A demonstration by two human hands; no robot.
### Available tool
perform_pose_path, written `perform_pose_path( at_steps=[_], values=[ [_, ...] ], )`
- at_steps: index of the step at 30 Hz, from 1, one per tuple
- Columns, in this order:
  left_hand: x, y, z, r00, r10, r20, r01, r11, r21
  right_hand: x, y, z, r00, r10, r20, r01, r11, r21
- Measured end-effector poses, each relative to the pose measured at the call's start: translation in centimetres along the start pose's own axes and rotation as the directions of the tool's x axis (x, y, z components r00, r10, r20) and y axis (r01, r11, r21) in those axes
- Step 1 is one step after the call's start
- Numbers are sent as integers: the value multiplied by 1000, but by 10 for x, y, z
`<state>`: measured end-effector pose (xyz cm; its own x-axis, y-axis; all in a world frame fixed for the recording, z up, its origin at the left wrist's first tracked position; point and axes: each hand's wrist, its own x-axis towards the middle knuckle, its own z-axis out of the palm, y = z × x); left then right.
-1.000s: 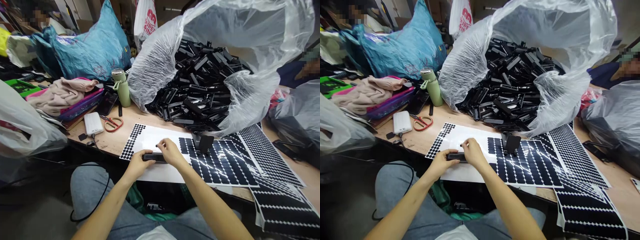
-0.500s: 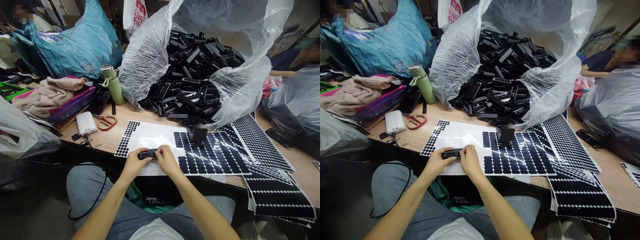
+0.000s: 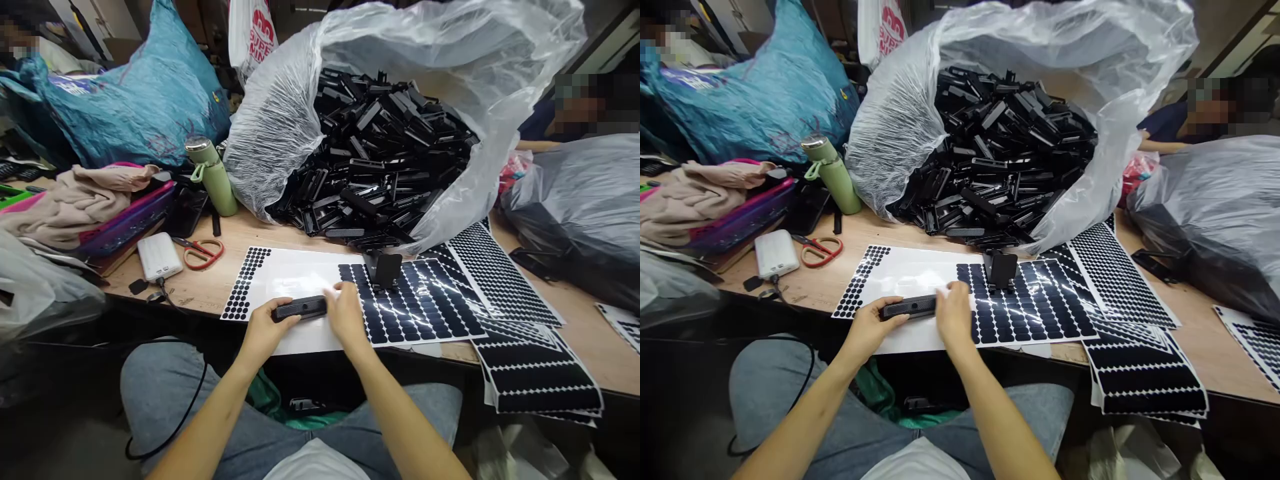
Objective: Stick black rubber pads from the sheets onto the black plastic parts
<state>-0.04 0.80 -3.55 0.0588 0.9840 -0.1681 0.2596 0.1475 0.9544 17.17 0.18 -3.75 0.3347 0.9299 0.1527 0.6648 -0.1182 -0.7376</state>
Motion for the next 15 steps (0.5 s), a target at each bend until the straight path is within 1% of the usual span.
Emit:
perform_pose_path(
  at_steps=[1,2,4,8,12,15],
  values=[
    [1,1,3,1000,2,16,-2,1000,-5,6,9,-6,996,56,-70,-62,995,-76],
    [1,2,7,999,6,36,-5,1000,-14,12,17,-11,988,104,-114,-120,982,-145],
    [3,4,15,998,11,69,-8,999,-39,21,31,-20,981,159,-110,-181,956,-232],
    [5,5,27,994,22,106,-17,999,-47,27,42,-24,986,159,-51,-167,955,-247],
    [7,3,29,993,32,114,-28,999,-40,24,39,-25,985,164,-48,-171,952,-255],
    [7,3,29,993,24,113,-21,999,-33,21,35,-33,982,189,-14,-186,947,-263]
  ],
)
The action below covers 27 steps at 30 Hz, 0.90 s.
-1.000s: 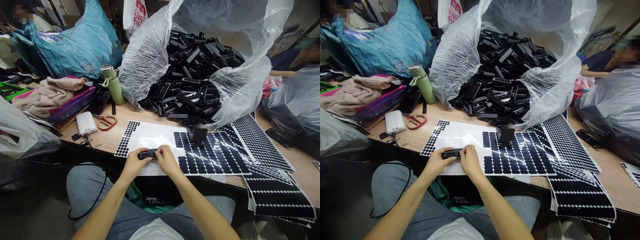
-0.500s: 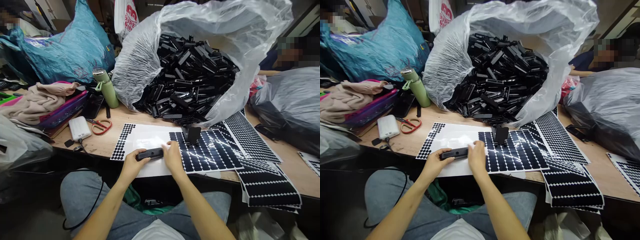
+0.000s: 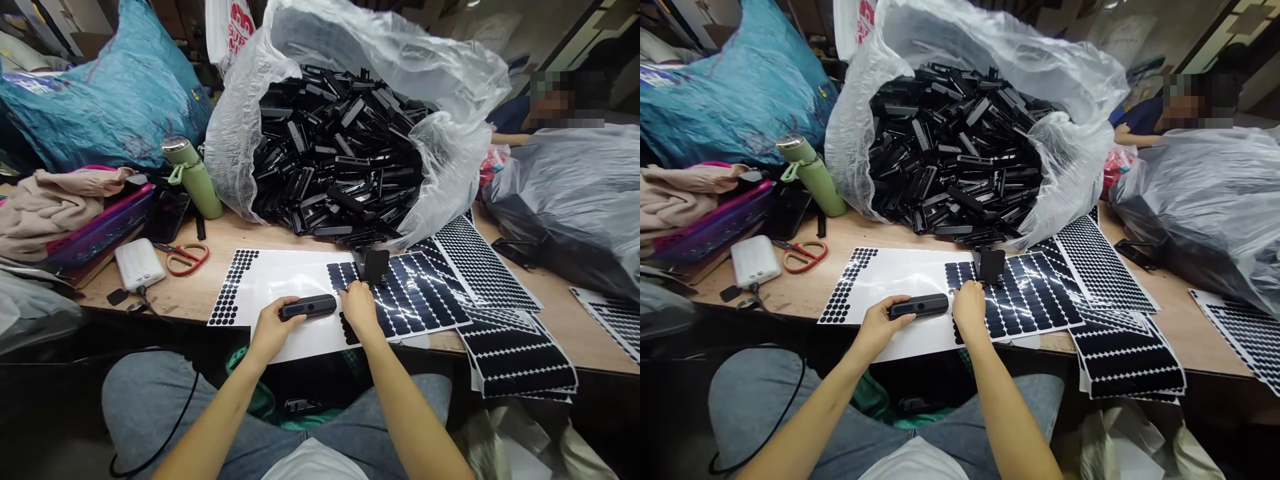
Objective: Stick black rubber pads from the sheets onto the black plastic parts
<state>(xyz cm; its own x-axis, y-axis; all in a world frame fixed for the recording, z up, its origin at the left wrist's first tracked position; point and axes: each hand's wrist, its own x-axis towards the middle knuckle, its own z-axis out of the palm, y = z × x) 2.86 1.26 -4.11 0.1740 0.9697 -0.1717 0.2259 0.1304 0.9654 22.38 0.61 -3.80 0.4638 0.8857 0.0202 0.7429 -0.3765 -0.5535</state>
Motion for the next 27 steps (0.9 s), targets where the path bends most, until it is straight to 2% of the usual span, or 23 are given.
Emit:
perform_pose_path(
  at_steps=[2,4,6,8,13,27],
  values=[
    [1,0,1,1000,-11,-2,11,1000,1,-5,-3,-7,1000,-4,24,2,997,77],
    [2,-1,2,1000,-23,-3,23,1000,-11,-14,-10,-11,995,-35,97,8,965,263],
    [3,-4,3,1000,-31,0,31,999,-36,-26,-21,-8,976,-114,187,12,881,473],
    [5,-8,5,999,-38,1,38,997,-67,-37,-32,-1,951,-185,247,9,817,577],
    [4,-13,6,999,-51,-4,50,993,-111,-48,-46,12,939,-169,299,-30,827,562],
    [1,-15,6,1000,-14,-4,13,996,-93,-46,-44,12,935,-173,309,-19,845,534]
  ],
)
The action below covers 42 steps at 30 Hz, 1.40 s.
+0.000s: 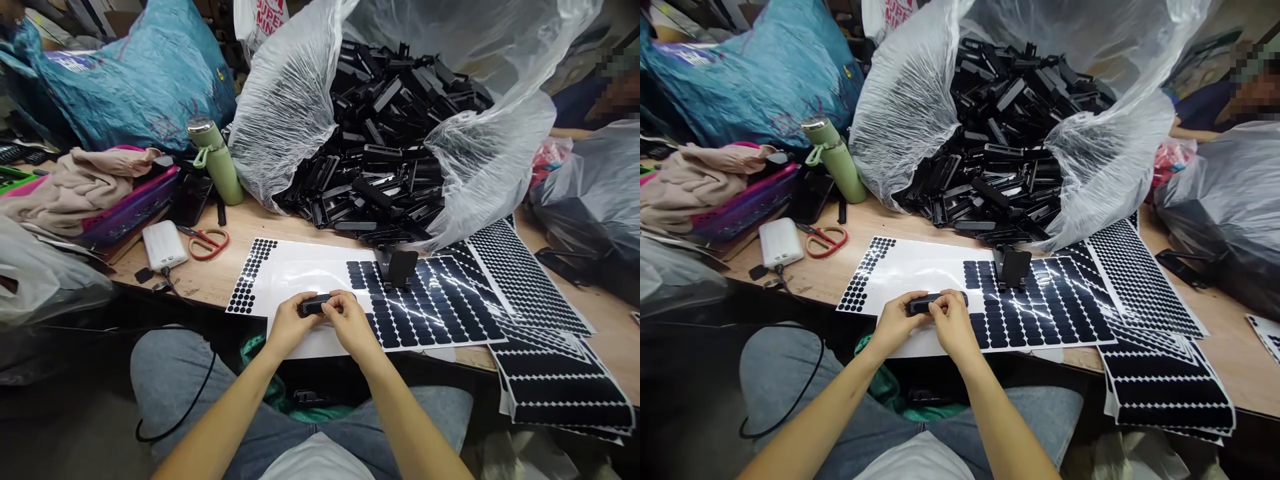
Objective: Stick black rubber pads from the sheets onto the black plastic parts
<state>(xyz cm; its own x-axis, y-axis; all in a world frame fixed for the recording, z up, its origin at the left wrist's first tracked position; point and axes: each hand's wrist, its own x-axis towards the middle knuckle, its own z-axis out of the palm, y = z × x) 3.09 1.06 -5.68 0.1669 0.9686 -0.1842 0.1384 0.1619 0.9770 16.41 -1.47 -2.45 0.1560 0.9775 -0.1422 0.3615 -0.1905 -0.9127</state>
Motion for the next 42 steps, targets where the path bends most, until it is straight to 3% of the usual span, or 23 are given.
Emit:
perform_pose_path(
  at_steps=[8,23,28,31,34,37,40,42],
  values=[
    [-2,2,-1,1000,6,-4,-6,1000,18,-1,-6,1,999,42,8,-42,998,-40],
    [-2,0,-1,1000,-8,-15,8,1000,0,-4,-4,15,992,-62,-107,51,993,-108],
    [2,8,-4,998,-57,-22,56,998,-40,-3,1,8,958,-69,-277,2,972,-237],
    [-9,20,-13,998,-50,31,48,996,69,22,-1,-15,932,-193,-306,71,926,-370],
    [-34,30,-22,975,-99,197,52,971,233,73,-14,-41,880,-369,-299,140,803,-579],
    [-63,38,-21,919,-176,353,56,944,324,133,-31,-59,929,-316,-195,36,597,-801],
    [-77,45,-16,899,-137,416,-17,938,347,174,-43,-67,953,-286,-98,82,556,-827],
    [-71,51,-17,931,-107,348,-5,952,307,181,-46,-62,954,-300,-31,145,547,-825]
  ],
)
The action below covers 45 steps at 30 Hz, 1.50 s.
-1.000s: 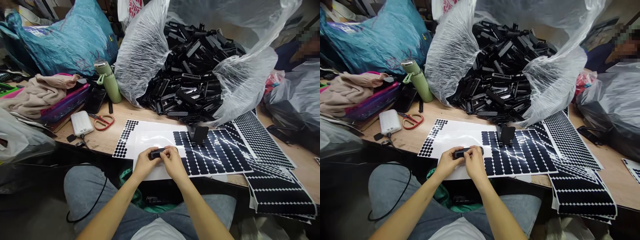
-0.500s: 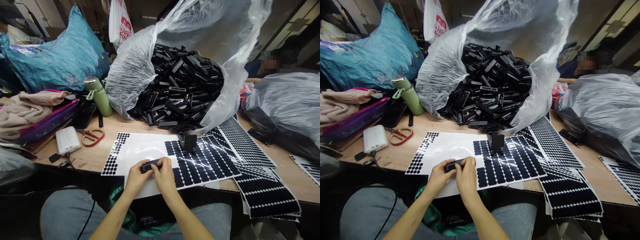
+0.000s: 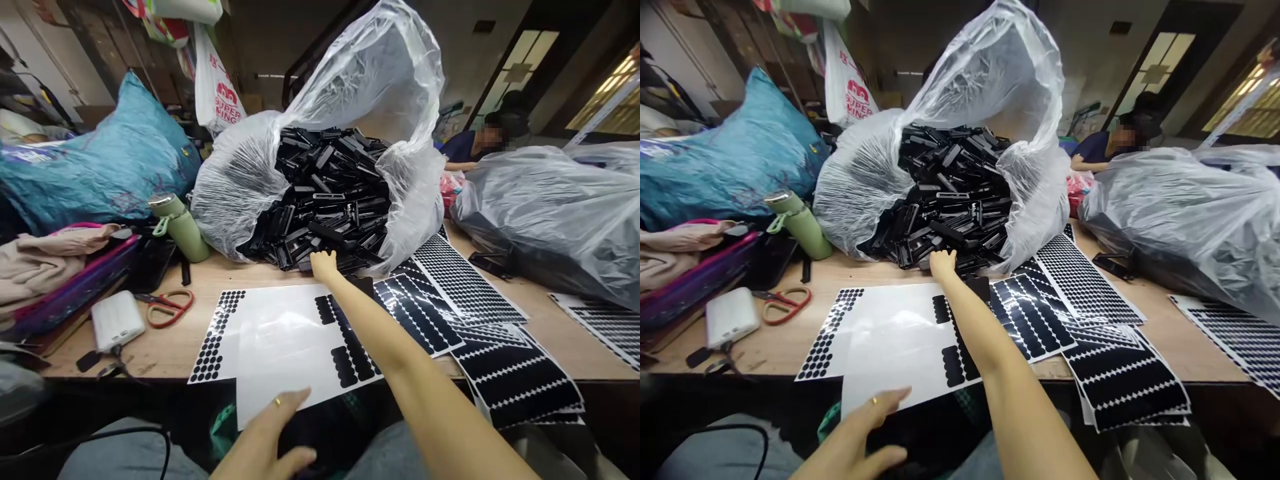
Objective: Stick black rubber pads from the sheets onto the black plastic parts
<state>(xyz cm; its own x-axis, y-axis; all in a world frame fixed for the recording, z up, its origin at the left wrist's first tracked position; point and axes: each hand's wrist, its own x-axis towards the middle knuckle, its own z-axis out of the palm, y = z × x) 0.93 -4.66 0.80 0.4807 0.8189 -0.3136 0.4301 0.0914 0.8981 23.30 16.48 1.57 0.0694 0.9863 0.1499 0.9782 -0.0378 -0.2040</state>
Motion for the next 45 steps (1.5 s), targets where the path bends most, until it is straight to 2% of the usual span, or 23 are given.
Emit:
perform_pose_path(
  at_steps=[2,4,5,6,7,8,10,13,14,15,17,21,24,27,29,33,35,39,42,45],
  values=[
    [15,4,-13,978,-32,-207,4,991,-136,-13,-14,5,997,-83,7,83,997,2],
    [35,5,-30,907,-86,-413,-62,942,-330,-41,-37,11,983,-184,0,184,983,5],
    [45,4,-37,889,-119,-442,-102,890,-445,-59,-48,15,971,-240,-1,240,971,11],
    [54,2,-43,891,-148,-428,-129,823,-553,-77,-59,19,950,-311,2,311,950,23],
    [61,-2,-48,898,-173,-405,-141,757,-638,-93,-68,22,898,-440,-9,439,896,61],
    [66,-6,-51,903,-195,-382,-141,705,-695,-104,-75,24,862,-506,-19,505,856,108],
    [71,-16,-52,895,-240,-376,-127,671,-731,-110,-82,27,829,-557,49,529,810,254],
    [67,-30,-46,893,-265,-364,-68,720,-691,-78,-90,32,815,-518,260,341,791,508],
    [66,-33,-44,901,-260,-348,-45,740,-671,-62,-96,36,882,-376,283,193,838,510],
    [65,-35,-41,908,-251,-335,-31,758,-652,-47,-104,40,912,-295,284,130,866,483],
    [65,-37,-37,917,-229,-328,-26,784,-620,-25,-124,52,940,-168,296,27,904,427],
    [69,-40,-34,926,-135,-352,-85,836,-543,-13,-160,73,954,-36,296,-74,934,350],
    [70,-43,-34,925,-85,-371,-106,878,-466,-15,-171,76,955,-9,295,-99,932,349],
    [71,-44,-34,921,-96,-376,-98,880,-465,-20,-162,65,951,-32,306,-96,915,393],
    [72,-44,-33,919,-112,-378,-92,872,-481,-33,-144,51,954,-68,294,-73,894,443],
    [74,-43,-34,926,-129,-355,-77,855,-513,-86,-92,21,970,-98,223,-37,845,533],
    [75,-44,-34,931,-126,-343,-75,853,-517,-115,-72,14,980,-51,192,-81,778,623],
    [75,-47,-33,927,-70,-368,-111,887,-448,-149,-59,24,981,-4,194,-140,676,723],
    [75,-50,-31,922,-42,-384,-132,900,-416,-152,-64,37,980,29,195,-170,627,760],
    [76,-52,-30,921,-48,-387,-132,895,-425,-150,-67,41,978,49,201,-188,619,763]
  ],
)
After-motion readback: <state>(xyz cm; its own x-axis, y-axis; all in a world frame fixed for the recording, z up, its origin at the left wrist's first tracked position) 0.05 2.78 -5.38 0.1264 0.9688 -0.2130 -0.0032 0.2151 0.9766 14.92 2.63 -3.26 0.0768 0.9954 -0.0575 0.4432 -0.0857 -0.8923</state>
